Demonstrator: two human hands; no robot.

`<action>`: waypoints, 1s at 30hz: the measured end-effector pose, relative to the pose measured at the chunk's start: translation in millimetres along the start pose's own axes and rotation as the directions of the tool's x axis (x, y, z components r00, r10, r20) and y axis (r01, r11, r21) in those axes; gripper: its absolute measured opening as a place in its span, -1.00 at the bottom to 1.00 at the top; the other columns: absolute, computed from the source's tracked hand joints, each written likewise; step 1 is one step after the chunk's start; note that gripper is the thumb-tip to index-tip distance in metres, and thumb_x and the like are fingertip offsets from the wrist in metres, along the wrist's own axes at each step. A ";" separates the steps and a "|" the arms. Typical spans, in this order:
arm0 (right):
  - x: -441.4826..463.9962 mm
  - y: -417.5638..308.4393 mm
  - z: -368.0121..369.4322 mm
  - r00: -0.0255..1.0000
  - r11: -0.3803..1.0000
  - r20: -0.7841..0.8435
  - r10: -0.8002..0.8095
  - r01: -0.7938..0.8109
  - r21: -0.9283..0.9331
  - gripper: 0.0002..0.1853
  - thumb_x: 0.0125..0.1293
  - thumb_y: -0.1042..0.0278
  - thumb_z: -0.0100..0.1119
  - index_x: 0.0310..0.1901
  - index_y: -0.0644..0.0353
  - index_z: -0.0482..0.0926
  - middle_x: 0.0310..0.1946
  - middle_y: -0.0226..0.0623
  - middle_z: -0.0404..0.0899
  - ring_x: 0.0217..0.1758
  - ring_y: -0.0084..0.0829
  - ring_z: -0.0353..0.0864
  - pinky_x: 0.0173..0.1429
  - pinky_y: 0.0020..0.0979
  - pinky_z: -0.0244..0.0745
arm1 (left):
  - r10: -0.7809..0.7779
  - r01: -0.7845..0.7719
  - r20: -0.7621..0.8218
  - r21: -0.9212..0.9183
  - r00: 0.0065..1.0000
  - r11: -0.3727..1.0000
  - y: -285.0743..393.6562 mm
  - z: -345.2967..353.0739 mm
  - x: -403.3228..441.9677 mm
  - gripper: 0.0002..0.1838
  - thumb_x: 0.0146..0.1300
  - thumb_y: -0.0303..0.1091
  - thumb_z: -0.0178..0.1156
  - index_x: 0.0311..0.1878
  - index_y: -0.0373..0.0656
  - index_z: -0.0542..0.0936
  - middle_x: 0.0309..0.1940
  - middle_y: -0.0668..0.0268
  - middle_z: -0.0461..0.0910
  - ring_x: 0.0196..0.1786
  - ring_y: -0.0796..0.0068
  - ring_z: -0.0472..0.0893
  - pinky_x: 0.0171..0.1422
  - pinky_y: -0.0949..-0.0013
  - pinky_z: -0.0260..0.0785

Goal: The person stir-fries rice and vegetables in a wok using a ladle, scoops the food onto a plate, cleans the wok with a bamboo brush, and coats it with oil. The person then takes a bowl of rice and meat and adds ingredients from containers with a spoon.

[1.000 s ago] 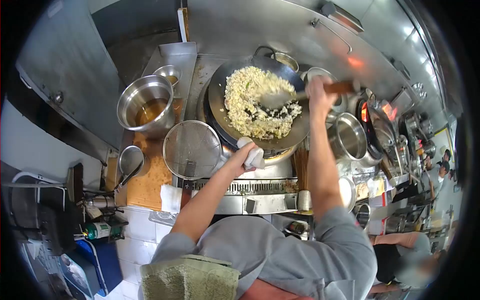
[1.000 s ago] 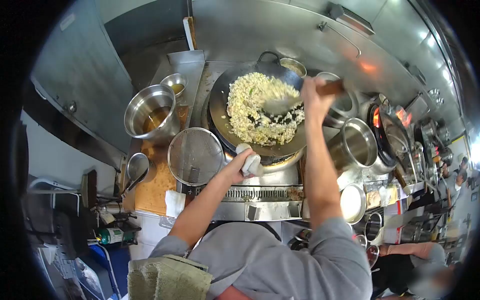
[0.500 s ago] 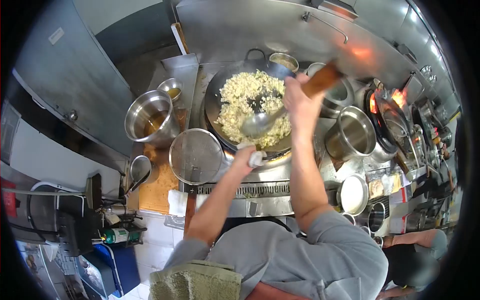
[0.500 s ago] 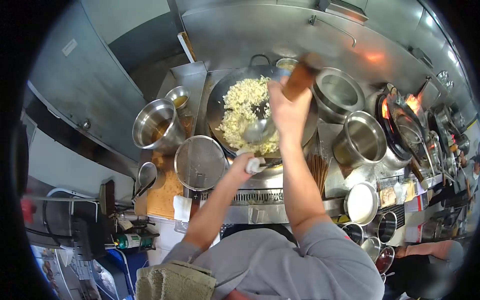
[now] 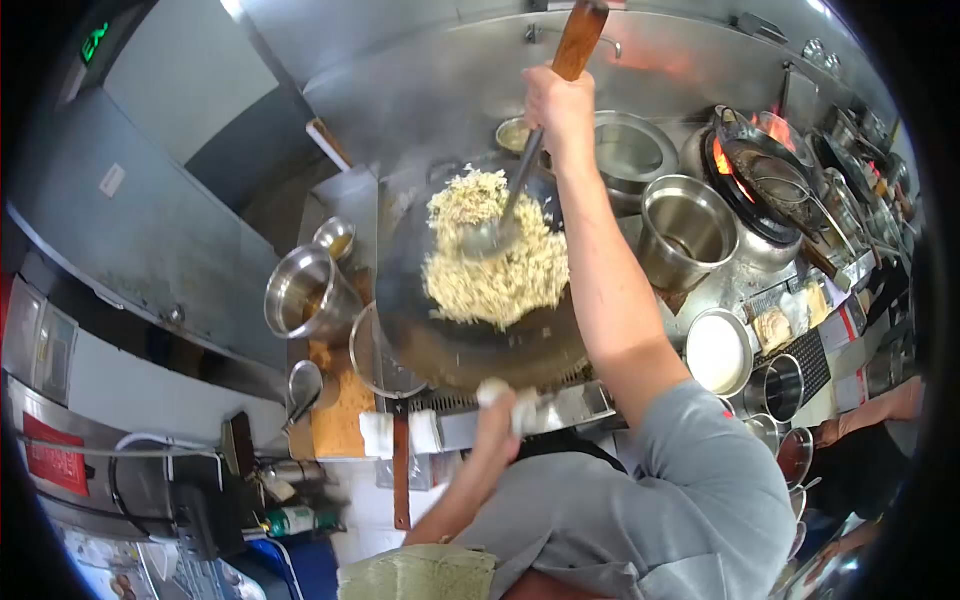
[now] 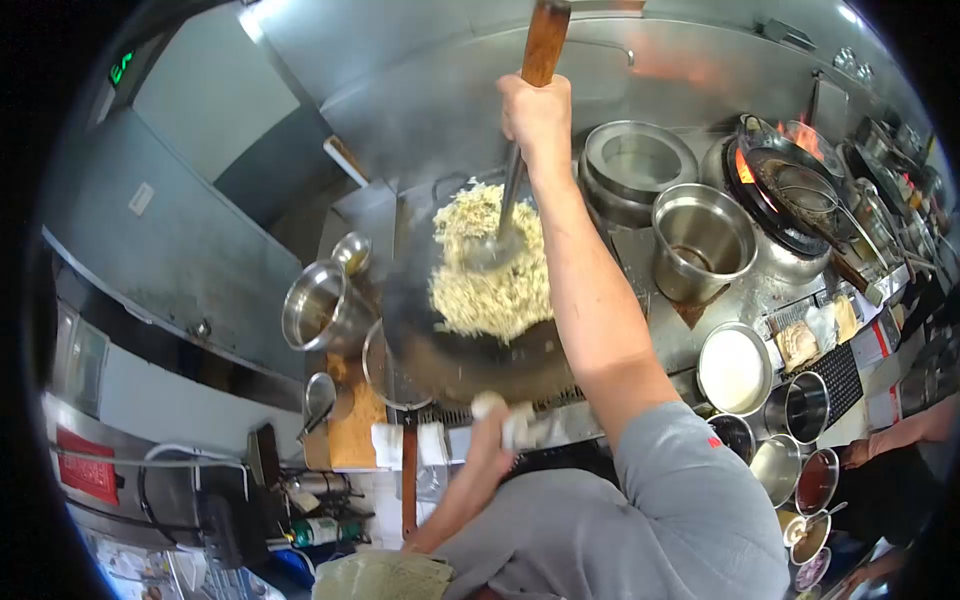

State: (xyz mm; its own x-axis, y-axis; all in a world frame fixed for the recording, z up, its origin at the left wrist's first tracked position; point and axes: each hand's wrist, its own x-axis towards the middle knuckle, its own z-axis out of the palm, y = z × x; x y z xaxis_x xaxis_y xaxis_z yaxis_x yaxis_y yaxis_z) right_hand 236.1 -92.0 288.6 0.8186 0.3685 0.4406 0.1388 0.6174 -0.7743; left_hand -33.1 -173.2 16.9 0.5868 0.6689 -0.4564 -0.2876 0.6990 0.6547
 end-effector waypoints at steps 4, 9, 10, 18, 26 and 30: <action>-93.3 -0.7 -17.1 0.953 0.942 0.045 -0.300 0.303 -0.143 -0.78 0.06 0.44 0.18 -0.62 0.13 0.33 -0.78 -0.59 0.16 -0.76 -0.67 0.15 -0.66 -0.53 0.03 | -0.111 0.106 0.074 0.069 0.991 0.992 44.8 27.1 49.8 -0.77 0.36 -0.25 -0.07 -0.06 -0.17 0.39 -0.24 0.16 0.60 -0.23 0.19 0.63 -0.06 0.15 0.54; -35.6 34.7 -14.2 0.995 0.992 -0.037 -0.097 0.093 -0.090 -0.75 0.12 0.47 0.11 -0.63 0.13 0.29 -0.80 -0.56 0.14 -0.81 -0.61 0.10 -0.68 -0.47 0.04 | -0.063 0.062 0.044 0.015 0.997 0.998 17.4 10.2 37.6 -0.82 0.40 -0.29 -0.11 -0.04 -0.12 0.37 -0.21 0.08 0.57 -0.21 0.21 0.63 -0.06 0.10 0.56; -26.9 11.2 -16.7 0.998 0.997 0.012 -0.067 0.066 0.045 -0.73 0.11 0.46 0.14 -0.64 0.12 0.27 -0.80 -0.55 0.18 -0.81 -0.61 0.14 -0.68 -0.47 0.06 | -0.103 0.103 0.003 0.050 0.995 0.993 10.9 -6.4 15.1 -0.81 0.39 -0.33 -0.14 0.01 -0.10 0.33 -0.13 0.02 0.54 -0.18 0.13 0.62 -0.08 0.03 0.57; -132.7 54.7 -52.5 0.994 0.995 -0.050 -0.094 0.095 0.008 -0.62 0.27 0.52 0.04 -0.66 0.07 0.16 -0.78 -0.49 0.20 -0.77 -0.64 0.11 -0.66 -0.51 0.02 | -0.142 0.094 0.272 0.183 0.952 0.979 58.4 -14.1 132.3 -0.75 0.41 -0.16 -0.11 -0.12 -0.15 0.40 -0.28 0.12 0.59 -0.22 0.30 0.63 -0.06 0.12 0.55; -188.2 -48.6 -149.4 0.805 0.789 0.332 0.491 -0.249 -0.562 -0.32 0.30 0.10 0.17 0.35 0.23 0.18 -0.10 -0.11 0.55 -0.14 -0.43 0.60 -0.18 -0.44 0.55 | -0.174 0.177 0.096 -0.022 0.980 0.984 72.4 -14.5 36.1 -0.81 0.35 -0.33 -0.01 -0.01 -0.10 0.39 -0.12 0.18 0.53 -0.11 0.21 0.60 0.00 -0.04 0.48; -257.4 0.5 -168.6 0.639 0.424 0.438 0.632 -0.758 0.495 -0.24 0.15 0.47 -0.02 0.36 0.48 -0.08 0.19 0.35 0.22 0.12 -0.10 0.52 -0.19 -0.40 0.71 | -0.202 0.196 0.079 0.082 0.976 0.977 89.8 -24.3 133.4 -0.79 0.30 -0.08 0.07 -0.16 0.03 0.47 -0.30 0.31 0.57 -0.33 0.33 0.55 -0.30 0.22 0.42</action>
State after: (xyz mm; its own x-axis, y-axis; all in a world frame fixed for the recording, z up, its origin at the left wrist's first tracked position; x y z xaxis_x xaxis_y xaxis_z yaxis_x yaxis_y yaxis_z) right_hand 119.3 -303.7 98.2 0.3672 0.9301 -0.0093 -0.8376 0.3263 -0.4382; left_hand 1.0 -15.1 0.2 0.6906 0.4917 -0.5305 -0.1039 0.7933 0.5999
